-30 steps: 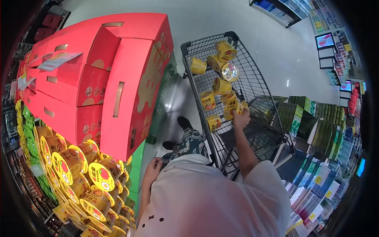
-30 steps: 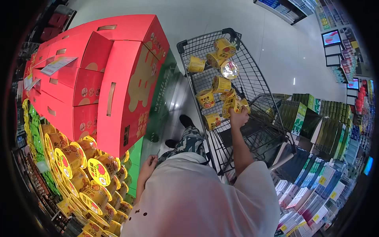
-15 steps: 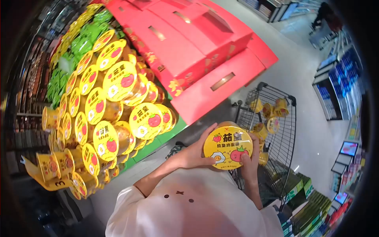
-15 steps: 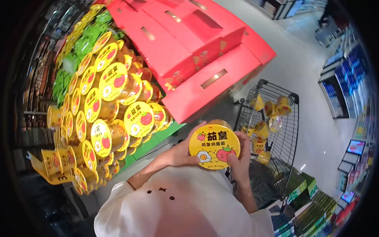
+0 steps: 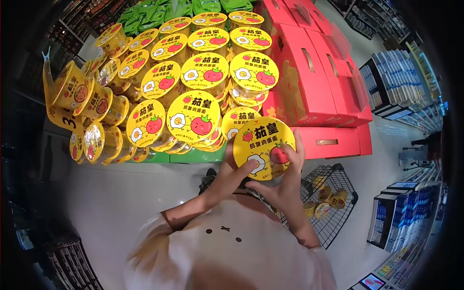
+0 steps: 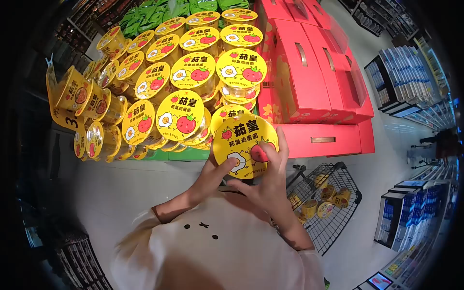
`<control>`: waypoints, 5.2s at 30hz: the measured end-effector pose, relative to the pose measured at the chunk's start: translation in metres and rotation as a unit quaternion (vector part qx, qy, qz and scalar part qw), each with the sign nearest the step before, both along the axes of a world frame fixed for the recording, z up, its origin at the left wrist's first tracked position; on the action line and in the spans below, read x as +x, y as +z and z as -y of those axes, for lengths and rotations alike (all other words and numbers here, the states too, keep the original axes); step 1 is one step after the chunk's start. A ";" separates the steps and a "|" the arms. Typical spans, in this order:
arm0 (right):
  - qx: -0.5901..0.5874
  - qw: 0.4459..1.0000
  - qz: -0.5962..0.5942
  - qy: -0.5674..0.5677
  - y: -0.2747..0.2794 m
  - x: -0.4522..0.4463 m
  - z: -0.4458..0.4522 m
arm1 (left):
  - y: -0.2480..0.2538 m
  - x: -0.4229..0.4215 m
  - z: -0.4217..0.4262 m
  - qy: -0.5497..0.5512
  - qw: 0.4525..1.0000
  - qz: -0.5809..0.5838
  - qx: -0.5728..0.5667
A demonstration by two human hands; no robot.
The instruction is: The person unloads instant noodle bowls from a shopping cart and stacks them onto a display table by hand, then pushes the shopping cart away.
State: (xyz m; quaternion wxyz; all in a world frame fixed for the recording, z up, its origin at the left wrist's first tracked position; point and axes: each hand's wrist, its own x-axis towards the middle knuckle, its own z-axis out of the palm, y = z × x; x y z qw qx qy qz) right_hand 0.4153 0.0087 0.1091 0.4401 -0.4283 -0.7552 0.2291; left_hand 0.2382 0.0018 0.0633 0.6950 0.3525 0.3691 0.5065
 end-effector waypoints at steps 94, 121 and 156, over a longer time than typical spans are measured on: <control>-0.445 0.741 0.183 -0.469 -0.277 -0.173 0.392 | -0.161 -0.282 0.199 -0.482 0.844 -0.234 0.033; -0.444 0.744 0.196 -0.460 -0.267 -0.321 0.480 | -0.161 -0.300 0.184 -0.579 0.758 -0.289 0.082; -0.599 0.641 -0.044 -0.477 -0.526 -0.028 0.106 | -0.141 -0.247 0.015 -0.416 0.788 -0.455 -0.002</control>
